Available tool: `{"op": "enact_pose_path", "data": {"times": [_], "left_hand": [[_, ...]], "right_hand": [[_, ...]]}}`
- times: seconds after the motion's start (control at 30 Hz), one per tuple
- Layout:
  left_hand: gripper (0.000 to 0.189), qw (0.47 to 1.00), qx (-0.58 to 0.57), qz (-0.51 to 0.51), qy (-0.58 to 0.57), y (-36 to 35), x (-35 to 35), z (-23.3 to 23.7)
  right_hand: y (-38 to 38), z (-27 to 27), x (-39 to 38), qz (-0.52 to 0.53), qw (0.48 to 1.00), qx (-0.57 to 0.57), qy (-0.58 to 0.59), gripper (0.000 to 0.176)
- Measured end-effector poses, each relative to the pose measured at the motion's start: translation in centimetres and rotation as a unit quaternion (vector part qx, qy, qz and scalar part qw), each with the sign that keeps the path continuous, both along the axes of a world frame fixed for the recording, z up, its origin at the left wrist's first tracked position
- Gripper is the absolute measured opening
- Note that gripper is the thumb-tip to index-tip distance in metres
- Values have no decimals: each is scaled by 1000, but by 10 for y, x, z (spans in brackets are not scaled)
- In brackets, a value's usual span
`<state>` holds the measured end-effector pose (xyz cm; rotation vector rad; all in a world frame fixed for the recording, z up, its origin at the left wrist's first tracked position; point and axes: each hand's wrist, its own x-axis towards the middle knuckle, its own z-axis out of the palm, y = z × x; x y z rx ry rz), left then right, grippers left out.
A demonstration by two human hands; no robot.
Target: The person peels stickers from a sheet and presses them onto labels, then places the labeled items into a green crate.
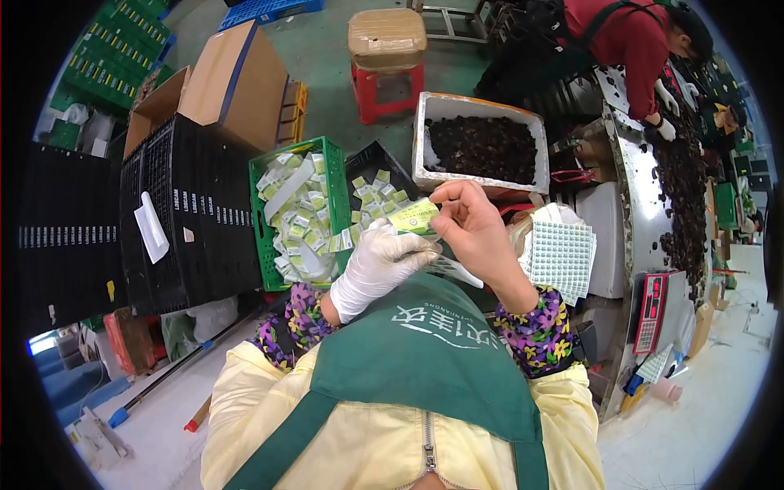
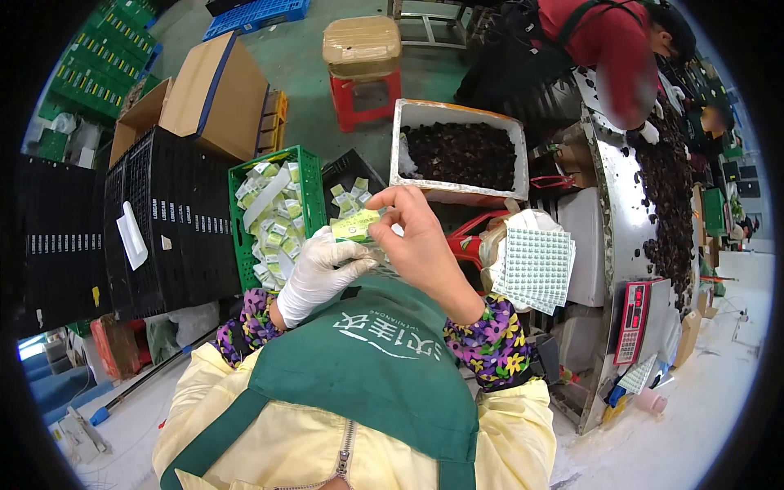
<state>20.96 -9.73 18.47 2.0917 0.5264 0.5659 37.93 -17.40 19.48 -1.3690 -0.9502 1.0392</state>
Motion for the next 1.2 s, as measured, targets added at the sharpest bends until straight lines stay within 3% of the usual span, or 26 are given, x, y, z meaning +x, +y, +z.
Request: {"op": "enact_pose_path", "data": {"times": [0.1, 0.17, 0.2, 0.27, 0.37, 0.4, 0.47, 0.53, 0.6, 0.73, 0.8, 0.87, 0.93, 1.03, 1.07, 1.13, 1.17, 1.2], "left_hand": [[15, 1000, 10, -2, -18, -1, 1, -2], [15, 999, 28, 1, -43, 0, -1, -3], [15, 998, 45, 2, -53, 1, -2, -3], [14, 996, 63, 4, -64, 5, -3, -4], [12, 991, -59, 81, -86, 7, -4, -7], [10, 985, -127, 107, -42, 8, -7, 0], [11, 946, -259, 172, -91, 10, -6, -4], [16, 935, -288, 171, -118, 14, -6, -13], [17, 933, -297, 189, -74, 18, -7, -15], [18, 936, -279, 201, -82, 13, -1, -11], [18, 938, -275, 199, -77, 9, 3, -9], [19, 940, -269, 198, -71, 7, 5, -7], [18, 945, -263, 183, -65, 5, 6, -6], [17, 945, -263, 187, -57, 8, 8, -2], [17, 945, -267, 187, -35, 10, 7, -2], [17, 946, -257, 190, -51, 12, 4, -7], [17, 949, -246, 188, -65, 13, 3, -12], [17, 948, -247, 189, -65, 13, 2, -12]], "right_hand": [[1, -4, 2, 19, 997, 3, -71, 24], [1, -4, 6, -37, 966, 10, -257, 20], [0, -7, 11, -62, 973, -30, -222, 22], [-1, -18, 20, -65, 995, -65, -33, 25], [-11, -16, 20, 11, 998, -35, -42, 25], [-15, -14, 19, 12, 998, -35, -42, 25], [-23, -8, 17, 59, 949, -47, -307, 19], [-27, -11, 19, 60, 957, -63, -275, 17], [-29, -5, 20, 96, 944, -154, -275, 18], [-25, -4, 17, 93, 931, -158, -316, 17], [-16, 5, 5, -41, 937, 28, -347, 19], [-7, 13, -1, -52, 934, 56, -348, 19], [-1, 15, -2, -41, 873, 134, -467, 14], [2, 4, -3, -29, 858, 190, -476, 14], [1, 0, -4, -27, 858, 191, -476, 14], [-1, -4, -6, -55, 936, 156, -312, 13], [0, -1, -3, -57, 984, 69, -152, 9], [0, 7, 3, -59, 998, -21, 13, 11]]}}
